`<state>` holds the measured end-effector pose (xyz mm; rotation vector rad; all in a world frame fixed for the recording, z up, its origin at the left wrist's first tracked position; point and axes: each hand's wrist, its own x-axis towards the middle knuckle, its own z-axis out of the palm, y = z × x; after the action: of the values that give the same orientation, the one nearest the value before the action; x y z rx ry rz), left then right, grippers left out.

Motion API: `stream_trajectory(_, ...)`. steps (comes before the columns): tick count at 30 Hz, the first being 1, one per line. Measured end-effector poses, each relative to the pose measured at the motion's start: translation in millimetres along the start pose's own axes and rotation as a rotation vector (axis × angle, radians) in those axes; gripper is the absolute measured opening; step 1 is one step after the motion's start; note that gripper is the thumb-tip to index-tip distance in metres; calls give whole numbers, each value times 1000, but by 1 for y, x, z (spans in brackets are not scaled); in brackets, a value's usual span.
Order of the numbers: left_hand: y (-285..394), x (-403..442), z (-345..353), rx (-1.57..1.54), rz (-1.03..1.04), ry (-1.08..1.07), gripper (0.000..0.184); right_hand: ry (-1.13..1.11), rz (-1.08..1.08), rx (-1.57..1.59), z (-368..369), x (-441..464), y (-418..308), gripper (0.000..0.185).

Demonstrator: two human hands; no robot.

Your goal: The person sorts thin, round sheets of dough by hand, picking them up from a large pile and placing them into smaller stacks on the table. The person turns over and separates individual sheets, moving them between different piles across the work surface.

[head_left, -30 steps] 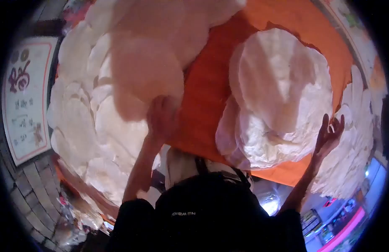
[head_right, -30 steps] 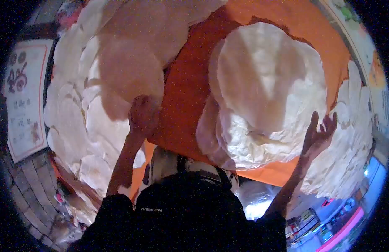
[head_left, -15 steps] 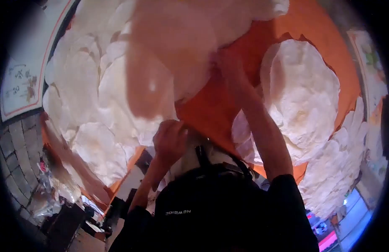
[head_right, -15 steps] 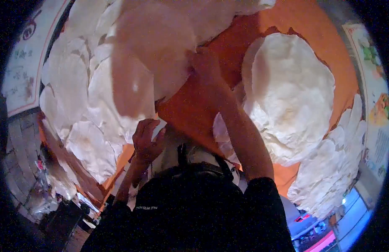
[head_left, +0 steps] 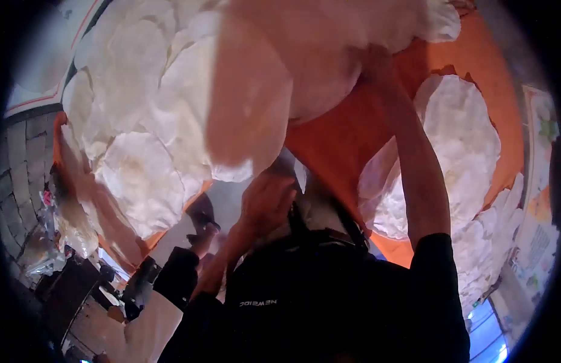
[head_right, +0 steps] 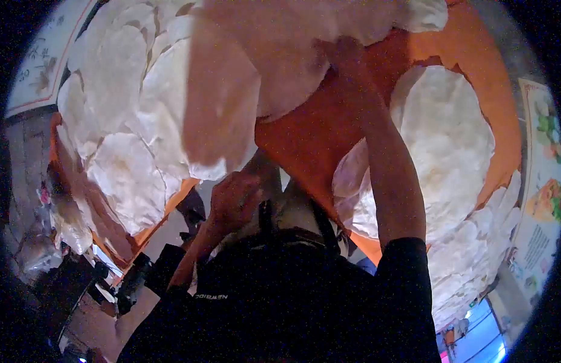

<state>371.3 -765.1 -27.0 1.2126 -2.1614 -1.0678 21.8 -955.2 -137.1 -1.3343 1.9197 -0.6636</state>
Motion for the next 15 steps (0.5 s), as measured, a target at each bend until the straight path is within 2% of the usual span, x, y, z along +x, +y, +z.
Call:
stream_trajectory(2, 7, 4, -1, -41, -148, -76, 16, 28, 26, -68, -11, -8, -28, 40)
stream_trajectory(4, 1, 9, 8, -191, -243, -162, 17, 195, -9, 95, -24, -51, -94, 34)
stream_trajectory(5, -5, 11, 15, -313, -313, -237, 20, 135, 21, 30, -52, -80, -137, 32)
stream_trajectory(7, -20, 20, 32, -587, -490, -410, 28, 233, -55, 141, -84, -117, -144, 30)
stream_trajectory(8, -24, 25, 40, -749, -590, -521, 34, 224, -63, 355, -102, -140, -146, 29)
stream_trajectory(9, -23, 32, 47, -1032, -690, -469, 39, 216, -71, 569, -120, -163, -147, 30)
stream_trajectory(10, -22, 40, 54, -1314, -786, -409, 45, 318, 16, 750, -131, -179, -133, 33)
stream_trajectory(11, -20, 46, 62, -1596, -887, -341, 51, 354, 135, 681, -143, -198, -126, 32)
stream_trajectory(13, -13, 60, 72, -1809, -854, -245, 53, 434, 245, 728, -149, -221, -78, 29)
stream_trajectory(15, -4, 74, 78, -2007, -834, -144, 56, 389, 392, 612, -149, -238, -38, 26)
